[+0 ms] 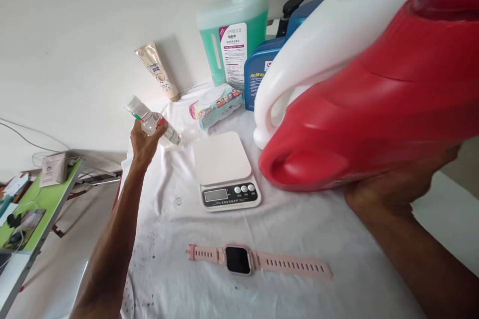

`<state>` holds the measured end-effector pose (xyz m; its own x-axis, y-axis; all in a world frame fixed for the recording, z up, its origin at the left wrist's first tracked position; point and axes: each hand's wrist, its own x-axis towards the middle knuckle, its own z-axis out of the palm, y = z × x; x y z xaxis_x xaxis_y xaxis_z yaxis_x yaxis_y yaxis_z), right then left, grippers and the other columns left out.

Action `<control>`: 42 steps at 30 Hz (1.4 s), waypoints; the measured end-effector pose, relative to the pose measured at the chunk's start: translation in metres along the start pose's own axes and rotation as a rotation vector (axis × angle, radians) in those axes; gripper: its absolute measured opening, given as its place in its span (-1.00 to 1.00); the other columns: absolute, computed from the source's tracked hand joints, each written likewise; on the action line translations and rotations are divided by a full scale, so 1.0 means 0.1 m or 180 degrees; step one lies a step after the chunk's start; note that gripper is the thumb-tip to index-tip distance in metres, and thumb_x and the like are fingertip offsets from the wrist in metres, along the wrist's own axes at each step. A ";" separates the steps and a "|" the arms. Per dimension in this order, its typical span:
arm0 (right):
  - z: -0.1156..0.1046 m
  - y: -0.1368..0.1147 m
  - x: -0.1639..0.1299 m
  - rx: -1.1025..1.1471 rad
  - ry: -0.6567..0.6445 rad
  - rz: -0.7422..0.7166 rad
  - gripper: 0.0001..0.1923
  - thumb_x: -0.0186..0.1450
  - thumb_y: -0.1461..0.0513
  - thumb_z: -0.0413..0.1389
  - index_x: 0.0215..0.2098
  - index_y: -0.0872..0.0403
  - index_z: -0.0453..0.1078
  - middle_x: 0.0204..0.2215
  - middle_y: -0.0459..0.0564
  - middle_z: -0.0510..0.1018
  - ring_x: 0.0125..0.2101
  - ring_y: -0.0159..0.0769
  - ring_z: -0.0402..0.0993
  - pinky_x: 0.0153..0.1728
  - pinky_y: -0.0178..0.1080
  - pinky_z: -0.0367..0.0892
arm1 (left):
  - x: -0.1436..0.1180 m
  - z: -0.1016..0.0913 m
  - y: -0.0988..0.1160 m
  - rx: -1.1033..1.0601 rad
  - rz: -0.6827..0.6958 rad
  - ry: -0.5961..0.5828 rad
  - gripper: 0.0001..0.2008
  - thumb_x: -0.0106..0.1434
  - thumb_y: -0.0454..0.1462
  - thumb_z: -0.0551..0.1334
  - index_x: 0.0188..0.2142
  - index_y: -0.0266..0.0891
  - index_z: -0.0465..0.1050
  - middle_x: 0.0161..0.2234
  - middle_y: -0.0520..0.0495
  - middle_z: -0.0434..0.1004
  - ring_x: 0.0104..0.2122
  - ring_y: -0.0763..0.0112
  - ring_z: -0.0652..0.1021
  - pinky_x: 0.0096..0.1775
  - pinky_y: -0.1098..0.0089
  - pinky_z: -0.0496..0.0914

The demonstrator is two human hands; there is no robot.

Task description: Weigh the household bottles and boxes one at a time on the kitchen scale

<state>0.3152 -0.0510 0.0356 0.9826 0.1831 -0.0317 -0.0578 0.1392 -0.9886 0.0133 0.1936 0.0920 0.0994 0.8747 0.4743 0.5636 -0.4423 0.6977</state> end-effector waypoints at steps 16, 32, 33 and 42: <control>-0.07 0.13 0.09 0.0303 -0.0100 -0.0097 -0.28 0.37 -0.35 -0.23 -0.26 0.02 0.41 -0.11 0.15 0.61 0.04 0.02 0.51 0.10 0.05 0.39 | -1.16 0.03 1.28 -0.0718 0.0497 -0.0775 -0.55 0.02 -0.09 0.56 -0.15 -0.18 0.54 -0.26 -0.05 0.65 -0.31 0.25 0.58 -0.27 0.30 0.43; -0.09 0.06 0.08 0.0131 -0.0163 0.0064 -0.33 0.40 -0.30 -0.26 -0.36 0.02 0.33 -0.22 0.16 0.56 -0.08 -0.01 0.49 -0.04 0.01 0.42 | -1.27 0.07 0.86 -0.1535 0.0469 -0.1253 -0.29 0.28 0.29 0.21 0.18 -0.12 0.39 0.21 -0.28 0.47 0.17 0.03 0.51 0.11 0.10 0.42; -0.09 0.08 0.08 0.0177 -0.0186 0.0031 -0.33 0.42 -0.28 -0.26 -0.34 0.03 0.36 -0.19 0.16 0.57 -0.05 0.00 0.50 -0.02 0.01 0.42 | -1.28 0.05 0.76 -0.1608 0.0321 -0.1136 -0.27 0.33 0.33 0.11 0.19 -0.12 0.39 0.20 -0.29 0.48 0.15 0.04 0.53 0.09 0.09 0.43; -0.07 0.24 0.14 0.0488 -0.0202 -0.0268 -0.28 0.46 -0.23 -0.25 -0.02 0.10 0.49 0.08 0.18 0.53 0.18 0.04 0.42 0.14 0.04 0.36 | -1.34 0.06 -0.05 -0.1766 -0.1077 -0.0369 -0.28 0.33 0.31 0.12 -0.07 -0.32 0.50 -0.29 -0.18 0.60 -0.39 0.34 0.61 -0.33 0.36 0.46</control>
<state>0.3284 -0.0514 0.0103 0.9722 0.2249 0.0645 -0.0067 0.3025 -0.9531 0.0019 0.0794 0.0222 0.0962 0.9853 0.1411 0.0759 -0.1486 0.9860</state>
